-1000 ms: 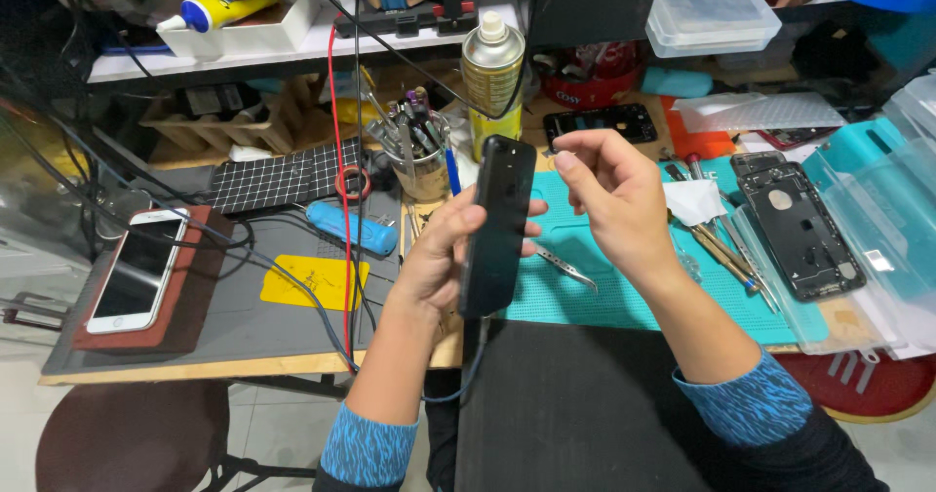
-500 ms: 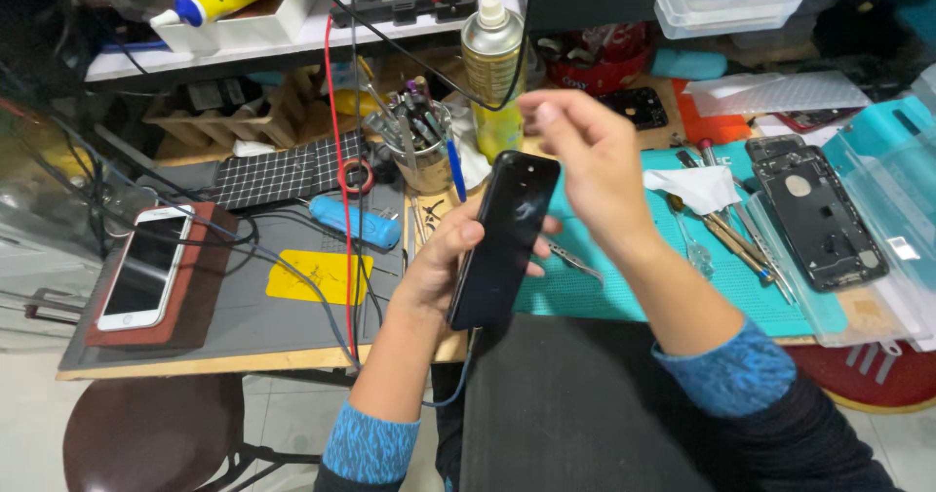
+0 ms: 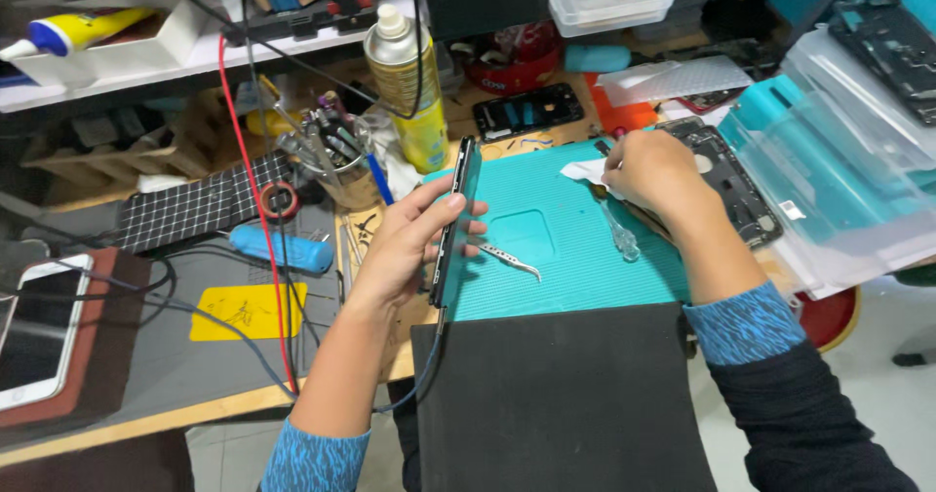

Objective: The person cleans the edges of a smartphone screen assembly with a white wipe, then installs the battery into the phone chassis. They connect the battery ribbon cable and reattach the screen assembly, securing it with a metal bracket and screw. Finally, they connect a charging cable to the phone.

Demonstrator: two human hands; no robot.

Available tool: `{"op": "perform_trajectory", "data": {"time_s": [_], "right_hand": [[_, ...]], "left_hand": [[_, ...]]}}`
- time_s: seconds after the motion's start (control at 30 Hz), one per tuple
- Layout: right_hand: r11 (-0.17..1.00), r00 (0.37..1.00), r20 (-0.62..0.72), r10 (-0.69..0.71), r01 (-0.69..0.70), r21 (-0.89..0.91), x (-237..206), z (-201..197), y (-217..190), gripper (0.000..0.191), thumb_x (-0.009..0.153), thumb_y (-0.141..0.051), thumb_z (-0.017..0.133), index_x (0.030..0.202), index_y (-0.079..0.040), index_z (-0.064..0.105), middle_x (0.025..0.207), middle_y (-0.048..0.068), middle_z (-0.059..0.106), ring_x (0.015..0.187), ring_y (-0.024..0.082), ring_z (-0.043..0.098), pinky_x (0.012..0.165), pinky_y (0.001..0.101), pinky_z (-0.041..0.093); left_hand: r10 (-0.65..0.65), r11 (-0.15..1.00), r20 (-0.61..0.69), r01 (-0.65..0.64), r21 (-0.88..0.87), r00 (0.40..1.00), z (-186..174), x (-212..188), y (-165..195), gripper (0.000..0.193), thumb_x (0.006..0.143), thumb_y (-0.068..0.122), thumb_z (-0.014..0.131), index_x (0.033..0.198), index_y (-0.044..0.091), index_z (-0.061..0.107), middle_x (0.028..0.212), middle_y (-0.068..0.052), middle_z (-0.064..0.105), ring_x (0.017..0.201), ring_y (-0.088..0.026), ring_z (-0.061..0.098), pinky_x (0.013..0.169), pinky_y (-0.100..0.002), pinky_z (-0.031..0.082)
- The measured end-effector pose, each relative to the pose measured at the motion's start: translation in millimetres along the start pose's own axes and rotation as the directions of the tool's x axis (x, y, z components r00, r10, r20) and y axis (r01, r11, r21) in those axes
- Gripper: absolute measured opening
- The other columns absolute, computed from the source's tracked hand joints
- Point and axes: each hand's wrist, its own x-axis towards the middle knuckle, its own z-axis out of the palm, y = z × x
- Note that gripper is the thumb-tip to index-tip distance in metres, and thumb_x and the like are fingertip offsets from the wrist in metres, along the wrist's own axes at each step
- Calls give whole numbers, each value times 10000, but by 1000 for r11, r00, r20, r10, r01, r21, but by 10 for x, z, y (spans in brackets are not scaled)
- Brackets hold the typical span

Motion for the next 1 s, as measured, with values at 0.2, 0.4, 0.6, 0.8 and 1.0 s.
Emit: {"op": "perform_trajectory", "data": {"time_s": [0.2,0.4,0.6,0.8,1.0], "right_hand": [[999,1000,20,-12,13,-45,23,21,74,187,776,-217,783,952,-180,834,979,144,764,974,345,706,875,463,555],[996,986,-141,-87,83,-29,32,-73,154,113,869,-199,722,908,-123,795,1000,142,723,953,363,690,839,483,548],[974,961,-172,-216,199,-110,45,12,101,173,787,-191,736,939,-172,816,1007,133,694,1009,340,671,870,462,544],[916,959,-114,-259,281,285,57,-374,137,196,962,-251,711,1043,-81,766,967,132,719,878,259,671,801,401,531],[220,861,-98,-499,236,947,-171,-842,-148,249,955,-213,725,1105,-18,766,1147,97,731,1003,148,659,921,340,522]], "left_hand": [[9,999,6,-8,-34,1000,11,-5,-20,588,929,278,671,1432,-1,549,1140,-145,726,945,-191,722,734,-326,625],[19,992,20,-16,-122,1000,-97,3,-37,541,940,272,665,1382,-20,557,1149,-160,710,958,-196,710,747,-332,627],[28,992,21,-25,-125,999,-109,-13,-41,541,939,276,670,1373,-28,558,1153,-168,711,974,-214,707,757,-345,623],[19,988,2,-19,-153,1000,-154,-33,-32,549,933,289,669,1380,-7,555,1141,-155,709,969,-217,705,770,-350,623],[43,975,-1,-43,-216,999,-186,-45,-55,555,942,293,675,1385,-18,555,1155,-174,700,973,-233,704,779,-368,620]]}}
